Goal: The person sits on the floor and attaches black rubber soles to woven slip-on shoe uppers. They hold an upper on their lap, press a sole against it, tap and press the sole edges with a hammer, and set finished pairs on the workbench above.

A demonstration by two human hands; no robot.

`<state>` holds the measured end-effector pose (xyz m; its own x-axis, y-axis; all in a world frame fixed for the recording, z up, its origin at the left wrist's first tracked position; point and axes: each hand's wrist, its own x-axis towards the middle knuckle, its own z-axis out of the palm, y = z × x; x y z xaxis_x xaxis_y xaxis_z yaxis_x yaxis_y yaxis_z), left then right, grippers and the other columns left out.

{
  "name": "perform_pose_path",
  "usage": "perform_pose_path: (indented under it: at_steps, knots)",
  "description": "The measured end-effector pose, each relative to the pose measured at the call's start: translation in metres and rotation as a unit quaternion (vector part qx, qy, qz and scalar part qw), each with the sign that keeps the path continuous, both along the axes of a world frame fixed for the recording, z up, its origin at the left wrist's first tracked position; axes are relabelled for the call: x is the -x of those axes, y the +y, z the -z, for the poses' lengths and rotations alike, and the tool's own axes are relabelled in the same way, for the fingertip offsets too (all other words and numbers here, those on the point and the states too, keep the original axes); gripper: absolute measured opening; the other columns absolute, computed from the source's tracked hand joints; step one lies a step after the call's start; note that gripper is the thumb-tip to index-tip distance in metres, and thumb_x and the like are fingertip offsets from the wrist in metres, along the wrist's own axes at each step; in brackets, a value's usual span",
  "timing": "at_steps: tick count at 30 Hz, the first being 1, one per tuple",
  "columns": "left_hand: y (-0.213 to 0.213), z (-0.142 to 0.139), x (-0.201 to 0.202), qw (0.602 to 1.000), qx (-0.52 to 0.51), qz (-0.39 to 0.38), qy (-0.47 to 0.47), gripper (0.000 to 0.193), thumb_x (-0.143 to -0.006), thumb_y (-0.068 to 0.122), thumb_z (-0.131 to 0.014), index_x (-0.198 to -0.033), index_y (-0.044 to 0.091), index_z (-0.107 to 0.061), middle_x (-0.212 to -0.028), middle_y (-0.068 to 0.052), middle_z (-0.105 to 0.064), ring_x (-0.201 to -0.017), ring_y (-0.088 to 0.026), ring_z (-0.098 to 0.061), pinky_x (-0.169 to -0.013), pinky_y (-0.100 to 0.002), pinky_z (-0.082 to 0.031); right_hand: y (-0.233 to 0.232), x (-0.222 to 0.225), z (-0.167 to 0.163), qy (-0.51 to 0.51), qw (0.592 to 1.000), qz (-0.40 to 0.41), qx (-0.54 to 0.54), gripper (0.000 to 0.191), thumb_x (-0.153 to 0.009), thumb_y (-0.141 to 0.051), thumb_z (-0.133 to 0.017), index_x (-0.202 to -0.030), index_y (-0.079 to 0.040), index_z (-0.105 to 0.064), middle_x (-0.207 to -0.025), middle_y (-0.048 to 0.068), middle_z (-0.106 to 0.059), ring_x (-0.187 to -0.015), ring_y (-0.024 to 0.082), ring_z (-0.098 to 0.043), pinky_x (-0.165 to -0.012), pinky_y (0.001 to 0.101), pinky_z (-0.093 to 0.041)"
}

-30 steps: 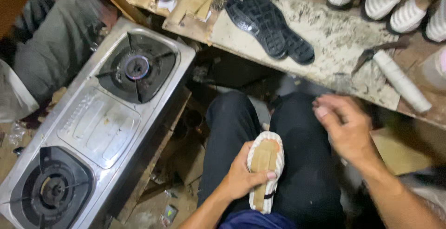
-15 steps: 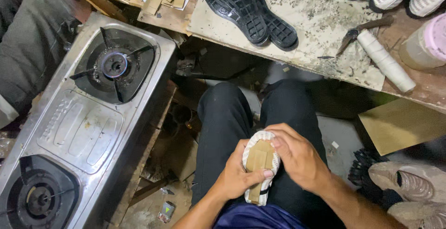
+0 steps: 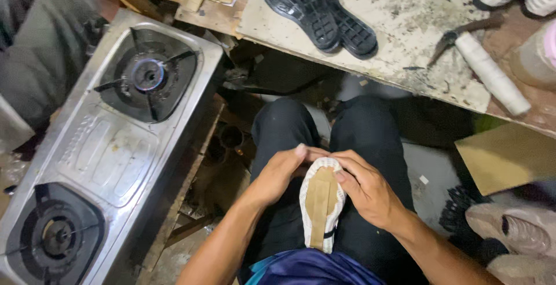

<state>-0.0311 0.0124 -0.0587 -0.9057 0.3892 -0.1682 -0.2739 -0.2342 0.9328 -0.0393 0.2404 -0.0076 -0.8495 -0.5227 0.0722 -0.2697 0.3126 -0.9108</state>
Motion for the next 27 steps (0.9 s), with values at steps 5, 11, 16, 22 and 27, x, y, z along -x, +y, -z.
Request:
perform_pose_path:
  at_steps: [5,11,16,22,27]
  knots:
    - [0.012,0.0,0.016,0.998,-0.02,0.054,0.04,0.028,-0.113,0.023,-0.058,-0.106,-0.004,-0.057,-0.116,-0.011,-0.066,-0.108,-0.018,-0.06,-0.098,-0.035,-0.05,0.002,-0.006,0.01,-0.027,1.0,0.01,-0.009,0.032,-0.102,-0.022,-0.054,-0.116,0.005,-0.065,-0.117,0.014,-0.068,-0.104,0.026,-0.069,-0.091,0.0331,-0.052]
    - [0.027,-0.03,-0.003,0.941,0.243,0.009,0.235,0.032,-0.111,0.032,-0.047,-0.11,0.003,-0.058,-0.1,-0.016,-0.065,-0.094,-0.031,-0.065,-0.084,-0.04,-0.052,0.011,-0.015,0.019,-0.067,0.996,0.049,0.023,0.031,-0.102,-0.021,-0.055,-0.116,0.005,-0.066,-0.111,0.011,-0.068,-0.099,0.021,-0.067,-0.088,0.0304,-0.052]
    - [0.034,-0.041,-0.015,0.943,0.234,0.016,0.236,0.031,-0.112,0.031,-0.045,-0.11,0.003,-0.055,-0.102,-0.016,-0.064,-0.094,-0.034,-0.066,-0.085,-0.041,-0.053,0.024,0.001,0.013,-0.242,0.966,0.001,0.095,0.029,-0.101,-0.019,-0.056,-0.104,0.004,-0.073,-0.097,0.008,-0.071,-0.092,0.015,-0.065,-0.084,0.0294,-0.051]
    - [0.041,-0.029,-0.014,0.958,0.195,-0.005,0.21,0.031,-0.112,0.028,-0.042,-0.115,0.001,-0.056,-0.108,-0.016,-0.067,-0.102,-0.03,-0.067,-0.093,-0.038,-0.052,0.02,-0.009,0.017,0.065,0.988,0.067,-0.122,0.022,-0.097,-0.022,-0.064,-0.097,-0.003,-0.074,-0.088,0.006,-0.07,-0.085,0.019,-0.066,-0.082,0.032,-0.05]
    - [0.031,-0.016,-0.01,0.975,0.175,-0.02,0.133,0.032,-0.111,0.029,-0.043,-0.112,0.0,-0.059,-0.105,-0.013,-0.068,-0.1,-0.024,-0.068,-0.091,-0.035,-0.053,0.01,-0.015,0.027,-0.216,0.968,0.064,0.113,0.032,-0.108,-0.022,-0.052,-0.113,0.002,-0.071,-0.103,0.016,-0.07,-0.096,0.033,-0.067,-0.089,0.0349,-0.05]
